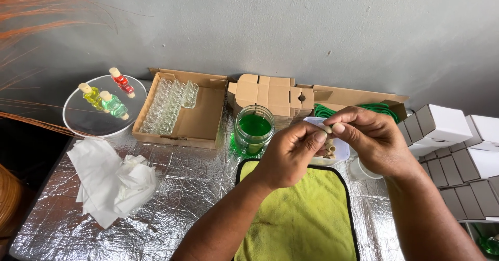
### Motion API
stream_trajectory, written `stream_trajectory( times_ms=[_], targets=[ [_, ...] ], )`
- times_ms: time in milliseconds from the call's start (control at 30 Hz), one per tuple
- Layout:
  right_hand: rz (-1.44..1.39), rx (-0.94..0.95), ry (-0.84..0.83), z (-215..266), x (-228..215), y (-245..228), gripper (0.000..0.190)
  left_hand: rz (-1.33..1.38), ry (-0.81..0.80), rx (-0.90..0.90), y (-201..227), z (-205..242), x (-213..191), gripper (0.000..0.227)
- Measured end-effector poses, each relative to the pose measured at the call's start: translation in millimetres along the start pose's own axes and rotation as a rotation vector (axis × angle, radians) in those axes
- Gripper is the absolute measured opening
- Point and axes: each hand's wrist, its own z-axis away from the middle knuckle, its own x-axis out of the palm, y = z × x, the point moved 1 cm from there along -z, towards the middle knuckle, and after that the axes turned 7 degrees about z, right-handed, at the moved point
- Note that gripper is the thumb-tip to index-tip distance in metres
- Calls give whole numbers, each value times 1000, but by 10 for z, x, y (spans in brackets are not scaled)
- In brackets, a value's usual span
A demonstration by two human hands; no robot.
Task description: Threading a green string through a wooden cap and attaching it to a small perfume bottle.
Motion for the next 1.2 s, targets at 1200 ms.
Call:
stream_trajectory(
  times_ms=[1200],
  targets=[
    [328, -60, -76, -7, -85, -236, 8, 668, 150, -504, -342, 107, 245, 29]
  ],
)
